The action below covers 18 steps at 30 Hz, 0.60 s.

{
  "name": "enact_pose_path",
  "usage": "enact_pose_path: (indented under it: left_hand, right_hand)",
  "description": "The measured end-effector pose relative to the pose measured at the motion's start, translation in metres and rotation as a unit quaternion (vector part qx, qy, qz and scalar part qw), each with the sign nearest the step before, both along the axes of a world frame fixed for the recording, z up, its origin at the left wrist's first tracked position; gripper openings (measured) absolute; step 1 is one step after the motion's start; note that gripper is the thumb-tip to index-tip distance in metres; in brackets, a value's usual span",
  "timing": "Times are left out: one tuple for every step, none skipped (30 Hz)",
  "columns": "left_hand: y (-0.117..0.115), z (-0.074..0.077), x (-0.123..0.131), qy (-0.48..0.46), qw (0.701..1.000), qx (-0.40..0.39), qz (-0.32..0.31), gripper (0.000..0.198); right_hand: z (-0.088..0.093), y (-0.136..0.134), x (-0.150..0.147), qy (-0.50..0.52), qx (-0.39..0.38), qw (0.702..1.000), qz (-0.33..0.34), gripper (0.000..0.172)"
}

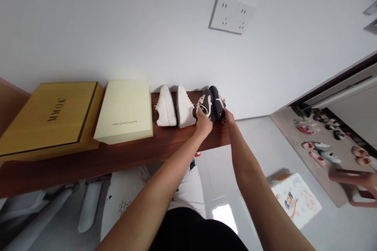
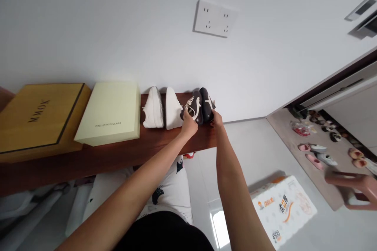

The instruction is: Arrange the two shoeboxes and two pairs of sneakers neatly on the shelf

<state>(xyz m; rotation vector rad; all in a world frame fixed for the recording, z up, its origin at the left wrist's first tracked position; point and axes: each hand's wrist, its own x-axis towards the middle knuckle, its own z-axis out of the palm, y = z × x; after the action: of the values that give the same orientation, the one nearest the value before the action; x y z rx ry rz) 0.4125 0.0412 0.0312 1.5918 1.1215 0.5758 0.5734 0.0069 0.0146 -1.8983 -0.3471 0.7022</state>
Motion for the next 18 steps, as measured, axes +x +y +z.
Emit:
enact_pose_path:
  left_hand:
    - [-0.003,0.002,0.0,-0.001,1.0,0.022,-0.005,0.082]
    - [-0.006,0.005,0.001,0.003,0.999,0.038,-0.01,0.083]
    - [-0.009,0.01,0.001,0.01,0.999,0.047,-0.016,0.082]
    - [-0.011,0.015,0.001,0.018,0.998,0.05,-0.022,0.08]
    - [-0.014,0.021,-0.001,0.023,0.998,0.048,-0.028,0.079]
    - [-0.016,0.028,-0.006,0.019,0.998,0.053,-0.038,0.078]
    - [-0.018,0.033,-0.017,0.003,0.996,0.068,-0.052,0.077]
    - [-0.02,0.038,-0.034,-0.022,0.993,0.095,-0.066,0.075]
    - [-0.022,0.04,-0.057,-0.05,0.988,0.128,-0.071,0.072]
    - [-0.024,0.039,-0.086,-0.078,0.982,0.162,-0.059,0.068]
    - [-0.025,0.035,-0.12,-0.091,0.976,0.196,-0.015,0.063]
    - [-0.025,0.028,-0.157,-0.088,0.969,0.222,0.071,0.06]
    - [-0.023,0.019,-0.195,-0.077,0.952,0.229,0.188,0.061]
    - [-0.019,0.007,-0.231,-0.065,0.926,0.218,0.303,0.062]
    - [-0.012,-0.004,-0.262,-0.055,0.899,0.193,0.39,0.065]
    - [-0.002,-0.015,-0.289,-0.049,0.879,0.159,0.447,0.064]
    - [0.01,-0.024,-0.308,-0.049,0.878,0.119,0.46,0.059]
    - [0.023,-0.031,-0.322,-0.056,0.883,0.085,0.459,0.053]
  right_hand:
    - [0.003,0.002,-0.004,-0.002,-0.008,1.0,0.004,0.031]
    - [0.006,0.004,-0.007,-0.007,-0.015,1.0,0.01,0.031]
    - [0.01,0.007,-0.011,-0.015,-0.02,1.0,0.015,0.031]
    - [0.015,0.008,-0.014,-0.025,-0.025,0.999,0.02,0.032]
    - [0.021,0.009,-0.017,-0.037,-0.032,0.999,0.021,0.032]
    - [0.026,0.009,-0.019,-0.05,-0.039,0.998,0.019,0.032]
    - [0.032,0.007,-0.023,-0.063,-0.049,0.997,0.013,0.032]
    - [0.037,0.004,-0.028,-0.087,-0.058,0.995,-0.001,0.035]
    - [0.041,-0.001,-0.035,-0.124,-0.062,0.99,-0.023,0.041]
    - [0.044,-0.007,-0.046,-0.165,-0.058,0.984,-0.045,0.05]
    - [0.045,-0.013,-0.061,-0.221,-0.04,0.972,-0.067,0.057]
    - [0.044,-0.019,-0.082,-0.27,-0.007,0.96,-0.075,0.062]
    - [0.041,-0.022,-0.108,-0.278,0.04,0.958,-0.052,0.061]
    - [0.037,-0.022,-0.139,-0.254,0.084,0.964,0.008,0.057]
    - [0.032,-0.019,-0.173,-0.208,0.112,0.966,0.103,0.053]
    - [0.027,-0.011,-0.207,-0.153,0.117,0.959,0.207,0.05]
    - [0.023,0.0,-0.241,-0.104,0.114,0.95,0.27,0.048]
    - [0.019,0.014,-0.27,-0.063,0.108,0.944,0.304,0.048]
